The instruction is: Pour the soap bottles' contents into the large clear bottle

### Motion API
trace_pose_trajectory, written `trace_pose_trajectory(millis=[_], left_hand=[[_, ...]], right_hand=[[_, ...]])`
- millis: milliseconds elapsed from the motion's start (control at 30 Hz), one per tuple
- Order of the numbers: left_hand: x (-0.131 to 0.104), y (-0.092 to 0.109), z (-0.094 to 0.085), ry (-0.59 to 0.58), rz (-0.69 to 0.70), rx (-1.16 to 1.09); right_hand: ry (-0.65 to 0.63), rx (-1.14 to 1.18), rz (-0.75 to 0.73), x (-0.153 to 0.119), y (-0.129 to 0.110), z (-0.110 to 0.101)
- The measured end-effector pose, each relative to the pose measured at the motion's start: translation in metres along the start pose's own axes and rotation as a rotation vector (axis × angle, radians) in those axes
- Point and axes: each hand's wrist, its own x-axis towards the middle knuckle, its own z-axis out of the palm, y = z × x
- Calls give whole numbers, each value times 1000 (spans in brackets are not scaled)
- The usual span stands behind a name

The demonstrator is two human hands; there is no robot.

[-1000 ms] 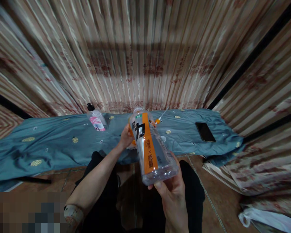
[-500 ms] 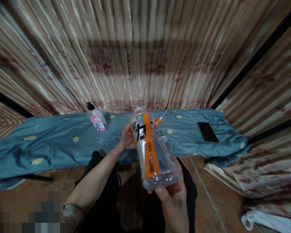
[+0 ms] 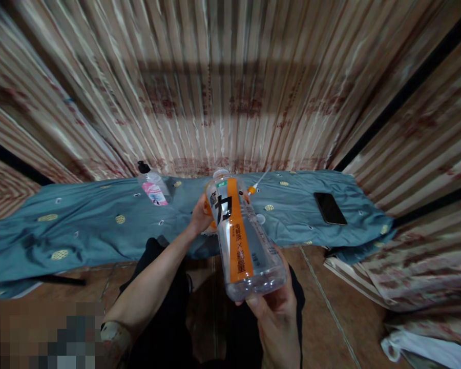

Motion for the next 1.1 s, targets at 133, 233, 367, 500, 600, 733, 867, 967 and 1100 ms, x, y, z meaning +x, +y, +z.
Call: trace_pose_trajectory(millis=[133,233,367,500,600,733,867,967,1100], left_hand=[[0,1,-1,-11,-4,19],[0,2,-1,-8,-15,18],[0,2,0,-17,-28,12],[0,3,1,-5,-13,-18],[0,5,1,5,-5,-40],[-1,8,0,4,-5,-32],[-2,11,-1,-9,-16,-17],[-2,13,-1,-9,-14,-3],[-2,17,-1,-13,-33,3]], right_hand=[[6,-18,-22,0,-1,1],[16,-23,-23,-1,-2,2],[15,-1,-2,-1,-2,1],[28,18,16,-2,-4,3],[24,22,10,-2,-5,3],[8,14,-1,-1,-5,2],[11,-10,14,-2,-5,-1],[11,-21,24,-4,-6,0],[51,-23,0,-4,-6,2]])
